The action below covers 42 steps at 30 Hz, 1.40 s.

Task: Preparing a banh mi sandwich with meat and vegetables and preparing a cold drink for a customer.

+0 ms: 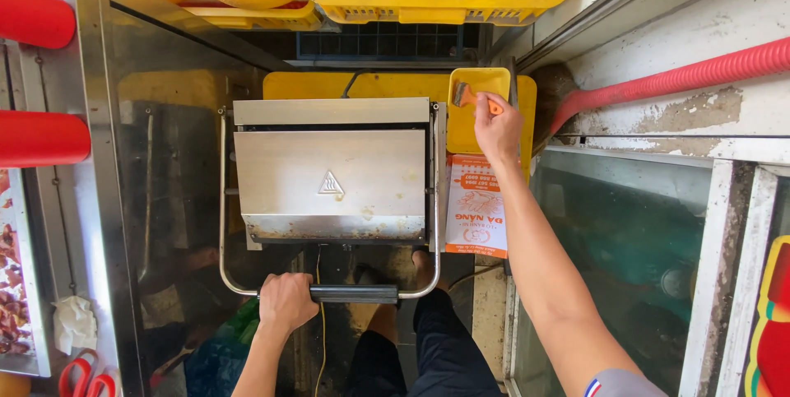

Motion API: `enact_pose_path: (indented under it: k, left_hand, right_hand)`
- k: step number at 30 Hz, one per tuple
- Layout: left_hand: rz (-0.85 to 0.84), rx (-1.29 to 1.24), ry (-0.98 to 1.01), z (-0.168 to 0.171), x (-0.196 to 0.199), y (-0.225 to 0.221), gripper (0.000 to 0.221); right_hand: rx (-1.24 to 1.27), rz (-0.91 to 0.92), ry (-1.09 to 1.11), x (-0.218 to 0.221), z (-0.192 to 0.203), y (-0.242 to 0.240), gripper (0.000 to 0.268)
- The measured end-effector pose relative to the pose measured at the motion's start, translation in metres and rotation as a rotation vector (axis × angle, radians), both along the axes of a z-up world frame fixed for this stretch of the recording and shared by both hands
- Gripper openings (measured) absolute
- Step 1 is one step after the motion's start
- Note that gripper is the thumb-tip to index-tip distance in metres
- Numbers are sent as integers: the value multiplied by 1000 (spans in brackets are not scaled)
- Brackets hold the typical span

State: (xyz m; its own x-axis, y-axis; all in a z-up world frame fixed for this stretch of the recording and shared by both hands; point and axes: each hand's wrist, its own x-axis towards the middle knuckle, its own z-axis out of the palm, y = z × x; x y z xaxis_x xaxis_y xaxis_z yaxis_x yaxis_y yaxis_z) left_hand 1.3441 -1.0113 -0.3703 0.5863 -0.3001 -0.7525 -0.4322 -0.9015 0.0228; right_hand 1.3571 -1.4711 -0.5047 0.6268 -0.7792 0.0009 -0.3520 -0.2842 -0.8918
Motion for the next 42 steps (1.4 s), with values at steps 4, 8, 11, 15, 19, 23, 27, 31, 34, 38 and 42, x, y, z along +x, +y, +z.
enact_pose_path:
  k: [4,8,11,15,19,23,27,31,34,38,42]
  left_hand:
    - [15,8,-2,-2,-2,0,17]
    - [-5,45,-8,3,-2,-5,13]
    - [-29,54,-20,2,-6,-5,12]
    - [-32,42,-58,-4,-6,-1,12]
    - [-39,41,-58,-4,-7,-3,10]
    - [-25,70,-29,-7,-4,-2,17]
    - [-25,60,-23,-8,-6,1,20]
    - [-32,77,18,-1,1,-5,20]
    - [-35,87,76,0,2,-3,21]
    - [-28,70,93,-2,5,-1,22]
    - [-99,5,68,25,13,-1,36]
  right_hand:
    - [-66,36,54,-7,-8,-8,23]
    - [69,33,76,-12,-2,-8,25]
    - [86,63,147,-21,-11,-11,25]
    - [22,69,182,-26,20,-2,24]
    - [53,92,235,-34,2,-5,24]
    - [-26,113,271,-30,7,-5,25]
    - [-140,167,287,-29,-4,-10,25]
    - [-65,89,249,-20,10,-4,24]
    - [-87,65,229,-22,-13,-2,24]
    - [-17,-38,108,-14,-30,6,23]
    - [30,-142,70,-36,-22,13,23]
